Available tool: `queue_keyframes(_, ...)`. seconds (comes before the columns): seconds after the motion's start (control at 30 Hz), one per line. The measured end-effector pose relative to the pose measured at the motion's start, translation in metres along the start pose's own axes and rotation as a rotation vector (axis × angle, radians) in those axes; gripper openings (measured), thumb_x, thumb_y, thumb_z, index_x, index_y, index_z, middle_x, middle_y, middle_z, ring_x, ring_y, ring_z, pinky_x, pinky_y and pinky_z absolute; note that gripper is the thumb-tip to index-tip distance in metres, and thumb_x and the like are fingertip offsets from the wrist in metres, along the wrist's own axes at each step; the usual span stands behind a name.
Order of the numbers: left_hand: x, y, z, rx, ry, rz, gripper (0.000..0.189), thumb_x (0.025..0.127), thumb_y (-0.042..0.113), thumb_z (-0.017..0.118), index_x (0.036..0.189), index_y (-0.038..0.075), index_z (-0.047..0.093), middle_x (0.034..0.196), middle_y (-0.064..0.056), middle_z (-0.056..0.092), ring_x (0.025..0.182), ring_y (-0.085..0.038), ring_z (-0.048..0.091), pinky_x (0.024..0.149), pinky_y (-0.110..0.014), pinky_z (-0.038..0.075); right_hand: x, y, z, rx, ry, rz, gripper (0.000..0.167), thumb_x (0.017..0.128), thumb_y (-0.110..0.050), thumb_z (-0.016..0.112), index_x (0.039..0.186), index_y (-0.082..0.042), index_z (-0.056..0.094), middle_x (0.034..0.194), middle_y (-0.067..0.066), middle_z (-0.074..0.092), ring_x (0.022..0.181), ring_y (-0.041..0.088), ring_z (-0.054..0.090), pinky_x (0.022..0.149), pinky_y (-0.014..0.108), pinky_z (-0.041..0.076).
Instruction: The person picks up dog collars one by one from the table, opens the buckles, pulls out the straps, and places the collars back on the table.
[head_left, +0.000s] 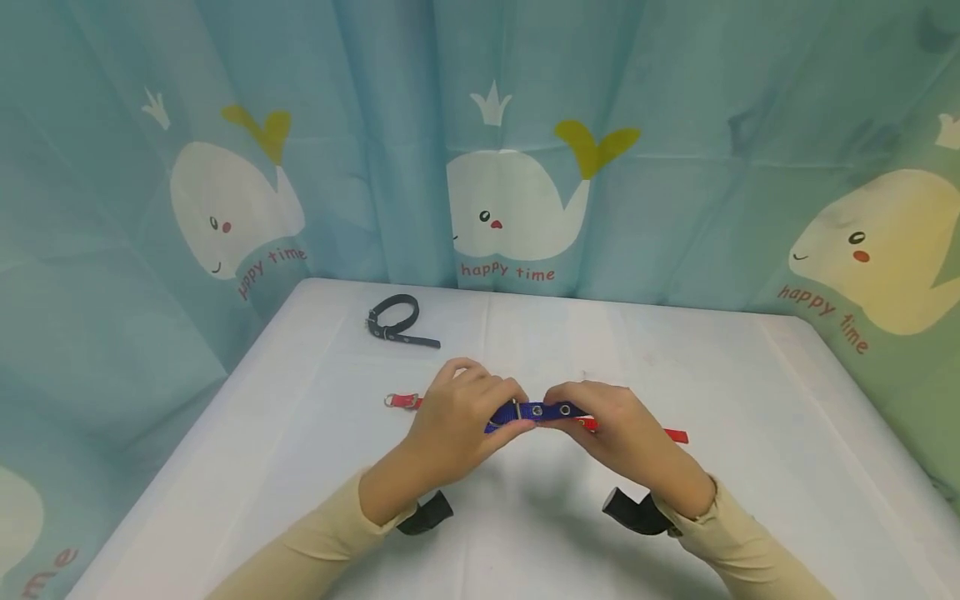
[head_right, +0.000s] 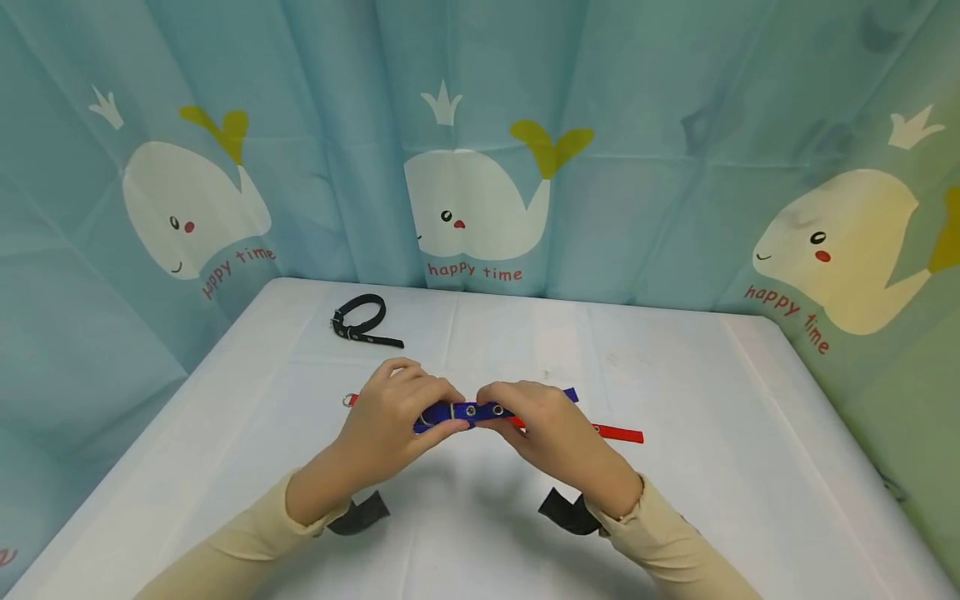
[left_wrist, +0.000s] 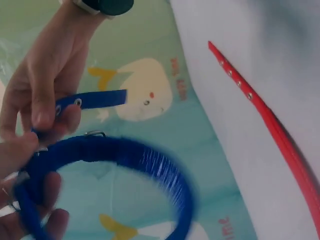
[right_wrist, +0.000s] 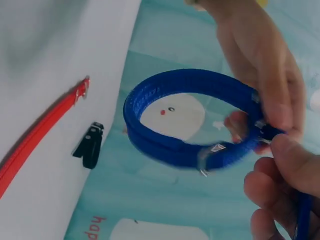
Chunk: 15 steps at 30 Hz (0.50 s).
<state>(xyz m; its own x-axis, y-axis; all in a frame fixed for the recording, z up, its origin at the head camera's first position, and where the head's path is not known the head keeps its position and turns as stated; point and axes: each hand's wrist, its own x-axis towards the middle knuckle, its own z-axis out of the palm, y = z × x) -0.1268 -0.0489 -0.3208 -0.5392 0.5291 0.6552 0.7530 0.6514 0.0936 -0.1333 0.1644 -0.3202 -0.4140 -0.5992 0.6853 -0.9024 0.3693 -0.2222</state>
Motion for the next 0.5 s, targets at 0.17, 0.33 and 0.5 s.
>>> queue_keyframes(0.17, -0.0003, -0.0009, -0.004, -0.012, -0.027, -0.01, 0.024, 0.077, 0.037, 0.076, 0.089, 0.02, 0.064, 0.075, 0.009, 0.067, 0.071, -0.008, 0.056, 0.086, -0.035, 0.045, -0.0026, 0.0032, -0.0065, 0.023, -0.02, 0.019, 0.029, 0.094, -0.035, 0.049, 0.091, -0.008, 0.061, 0.079, -0.003, 0.066, 0.069, 0.005, 0.06, 0.066, 0.018, 0.051)
queue_keyframes(0.33, 0.0018, 0.0007, -0.0045, 0.045, -0.027, 0.007, 0.022, 0.076, 0.033, 0.075, 0.089, 0.02, 0.063, 0.071, 0.009, 0.064, 0.069, -0.008, 0.054, 0.084, -0.036, 0.048, -0.0025, 0.0027, -0.0063, 0.008, -0.014, 0.005, 0.028, 0.095, -0.033, 0.048, 0.093, -0.008, 0.061, 0.079, -0.003, 0.065, 0.068, 0.006, 0.058, 0.066, 0.016, 0.049)
queue_keyframes(0.5, 0.0007, 0.0001, 0.002, 0.088, 0.019, 0.031, 0.021, 0.075, 0.029, 0.075, 0.092, 0.02, 0.066, 0.073, 0.009, 0.062, 0.069, -0.008, 0.055, 0.082, -0.035, 0.049, -0.002, -0.0007, -0.0035, -0.011, 0.009, 0.01, 0.03, 0.094, -0.035, 0.048, 0.093, -0.007, 0.062, 0.08, -0.002, 0.066, 0.069, 0.008, 0.06, 0.067, 0.017, 0.051)
